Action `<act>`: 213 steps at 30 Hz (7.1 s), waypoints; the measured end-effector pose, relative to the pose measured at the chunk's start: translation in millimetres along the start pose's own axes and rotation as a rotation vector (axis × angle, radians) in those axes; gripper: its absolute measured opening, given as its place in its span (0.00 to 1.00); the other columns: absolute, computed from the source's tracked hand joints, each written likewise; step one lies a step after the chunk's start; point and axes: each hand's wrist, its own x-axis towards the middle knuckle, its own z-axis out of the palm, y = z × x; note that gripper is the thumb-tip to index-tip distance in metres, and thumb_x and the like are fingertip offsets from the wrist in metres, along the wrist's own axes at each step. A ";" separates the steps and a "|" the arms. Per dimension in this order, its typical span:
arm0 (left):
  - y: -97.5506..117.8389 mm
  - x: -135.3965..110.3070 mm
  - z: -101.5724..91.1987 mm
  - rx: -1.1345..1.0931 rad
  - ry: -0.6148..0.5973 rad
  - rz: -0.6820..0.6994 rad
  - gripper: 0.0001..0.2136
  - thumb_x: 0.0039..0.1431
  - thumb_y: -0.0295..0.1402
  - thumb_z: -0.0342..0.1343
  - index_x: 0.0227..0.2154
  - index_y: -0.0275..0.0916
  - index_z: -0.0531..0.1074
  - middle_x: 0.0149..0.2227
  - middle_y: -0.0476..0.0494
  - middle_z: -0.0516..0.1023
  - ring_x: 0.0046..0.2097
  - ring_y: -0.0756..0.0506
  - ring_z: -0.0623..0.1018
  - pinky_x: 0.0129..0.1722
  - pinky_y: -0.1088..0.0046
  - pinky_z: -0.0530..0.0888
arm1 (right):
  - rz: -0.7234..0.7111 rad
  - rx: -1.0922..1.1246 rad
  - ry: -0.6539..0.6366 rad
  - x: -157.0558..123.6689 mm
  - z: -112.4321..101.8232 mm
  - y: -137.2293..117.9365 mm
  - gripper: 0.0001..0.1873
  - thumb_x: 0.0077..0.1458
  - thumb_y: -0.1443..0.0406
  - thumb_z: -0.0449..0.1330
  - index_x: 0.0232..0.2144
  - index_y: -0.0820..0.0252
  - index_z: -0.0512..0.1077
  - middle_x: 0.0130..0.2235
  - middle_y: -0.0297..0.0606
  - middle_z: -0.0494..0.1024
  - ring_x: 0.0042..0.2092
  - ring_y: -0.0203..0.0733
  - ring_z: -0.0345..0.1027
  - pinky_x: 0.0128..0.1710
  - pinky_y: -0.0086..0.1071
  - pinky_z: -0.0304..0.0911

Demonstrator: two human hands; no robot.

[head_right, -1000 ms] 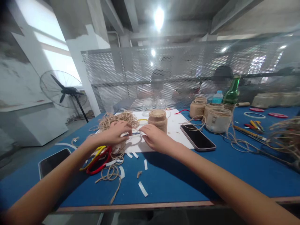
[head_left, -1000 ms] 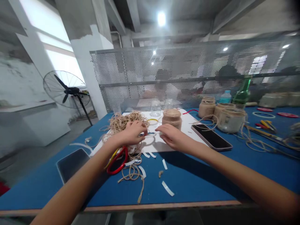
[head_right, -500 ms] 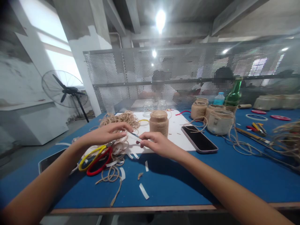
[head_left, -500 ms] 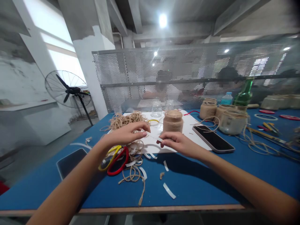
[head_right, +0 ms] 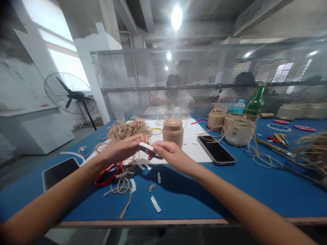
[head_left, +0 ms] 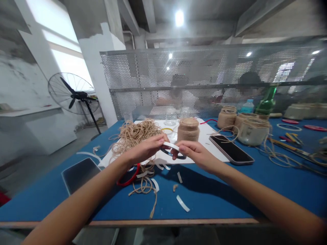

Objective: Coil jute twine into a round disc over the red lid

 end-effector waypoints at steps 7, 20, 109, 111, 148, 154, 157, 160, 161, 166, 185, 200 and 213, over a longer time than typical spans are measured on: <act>-1.6 4.0 -5.5 -0.334 0.129 0.066 0.10 0.57 0.35 0.43 0.27 0.37 0.64 0.34 0.42 0.69 0.37 0.46 0.69 0.40 0.65 0.64 | -0.029 0.128 -0.040 -3.5 -4.1 2.2 0.15 0.59 0.61 0.47 0.36 0.63 0.69 0.31 0.37 0.71 0.37 0.35 0.64 0.41 0.31 0.56; -6.9 24.6 0.5 0.434 0.388 -0.041 0.22 0.55 0.41 0.49 0.50 0.38 0.54 0.45 0.37 0.66 0.47 0.44 0.68 0.46 0.62 0.65 | 0.060 -0.359 -0.202 -5.2 17.1 4.9 0.17 0.57 0.58 0.49 0.27 0.64 0.69 0.21 0.32 0.68 0.24 0.31 0.59 0.25 0.25 0.51; 4.6 9.9 -21.0 0.661 0.043 0.091 0.07 0.59 0.35 0.45 0.35 0.38 0.66 0.37 0.46 0.66 0.40 0.49 0.68 0.43 0.71 0.67 | -0.263 -0.667 -0.160 -1.7 -24.3 7.6 0.09 0.57 0.69 0.47 0.37 0.61 0.66 0.34 0.36 0.72 0.38 0.36 0.63 0.55 0.42 0.45; 2.7 10.6 -15.1 0.677 0.048 0.117 0.09 0.59 0.35 0.45 0.39 0.39 0.65 0.40 0.45 0.66 0.42 0.49 0.67 0.45 0.71 0.66 | -0.274 -0.684 -0.140 -1.1 -22.5 11.6 0.09 0.57 0.68 0.48 0.35 0.62 0.68 0.33 0.38 0.72 0.37 0.37 0.63 0.47 0.37 0.54; -9.0 -11.0 42.0 1.144 0.490 0.342 0.11 0.57 0.29 0.49 0.43 0.36 0.66 0.47 0.39 0.71 0.48 0.46 0.71 0.44 0.70 0.70 | -0.173 -0.751 0.188 -16.3 18.8 14.9 0.09 0.58 0.66 0.48 0.38 0.63 0.64 0.32 0.41 0.72 0.34 0.39 0.66 0.34 0.29 0.59; -12.8 -12.7 43.1 1.151 0.495 0.385 0.11 0.57 0.26 0.48 0.43 0.36 0.65 0.47 0.40 0.71 0.49 0.47 0.70 0.46 0.71 0.70 | -0.133 -0.653 0.107 -18.9 23.3 12.8 0.14 0.55 0.71 0.46 0.45 0.64 0.59 0.38 0.45 0.70 0.40 0.42 0.65 0.40 0.33 0.60; -18.4 -12.9 44.2 1.128 0.486 0.398 0.12 0.57 0.26 0.47 0.45 0.36 0.64 0.48 0.40 0.70 0.50 0.48 0.70 0.47 0.71 0.70 | -0.101 -0.676 0.099 -19.1 24.3 17.3 0.15 0.55 0.71 0.46 0.47 0.65 0.58 0.38 0.46 0.71 0.40 0.43 0.65 0.39 0.34 0.61; -22.3 -11.0 44.6 1.045 0.480 0.336 0.11 0.57 0.26 0.47 0.43 0.37 0.64 0.48 0.41 0.70 0.49 0.47 0.70 0.47 0.69 0.70 | -0.092 -0.704 0.092 -18.4 23.4 22.7 0.17 0.56 0.71 0.45 0.48 0.64 0.57 0.39 0.47 0.71 0.39 0.44 0.66 0.37 0.35 0.61; -22.8 -9.8 44.4 0.994 0.487 0.306 0.10 0.57 0.27 0.47 0.42 0.38 0.65 0.47 0.41 0.71 0.48 0.47 0.71 0.46 0.69 0.70 | -0.098 -0.715 0.089 -18.1 23.0 24.4 0.17 0.56 0.71 0.45 0.49 0.64 0.57 0.40 0.47 0.72 0.40 0.44 0.66 0.37 0.35 0.61; -20.6 -2.5 39.7 0.740 0.538 0.204 0.04 0.56 0.27 0.47 0.33 0.37 0.66 0.41 0.42 0.70 0.43 0.48 0.71 0.37 0.73 0.72 | -0.154 -0.802 0.086 -16.5 22.3 31.9 0.21 0.56 0.72 0.45 0.53 0.66 0.53 0.40 0.48 0.72 0.39 0.45 0.66 0.37 0.36 0.62; -17.5 -0.9 37.1 0.649 0.467 0.092 0.03 0.56 0.30 0.49 0.29 0.37 0.64 0.31 0.47 0.67 0.35 0.51 0.68 0.28 0.79 0.69 | -0.204 -0.890 0.103 -16.0 22.5 39.9 0.21 0.55 0.72 0.46 0.52 0.67 0.54 0.38 0.47 0.73 0.38 0.44 0.66 0.35 0.36 0.63; -28.7 -6.7 41.2 0.745 0.548 0.145 0.06 0.57 0.31 0.48 0.37 0.38 0.67 0.36 0.45 0.72 0.35 0.50 0.73 0.35 0.74 0.71 | -0.140 -0.824 0.120 -14.6 23.4 36.0 0.22 0.56 0.71 0.45 0.54 0.65 0.53 0.40 0.47 0.72 0.40 0.44 0.65 0.38 0.36 0.62; -23.6 -5.4 37.2 0.741 0.486 0.048 0.02 0.55 0.28 0.48 0.30 0.37 0.64 0.29 0.50 0.69 0.31 0.52 0.69 0.29 0.78 0.67 | -0.145 -0.883 0.066 -15.6 21.7 40.8 0.21 0.55 0.72 0.45 0.52 0.66 0.55 0.35 0.46 0.72 0.35 0.42 0.64 0.34 0.33 0.61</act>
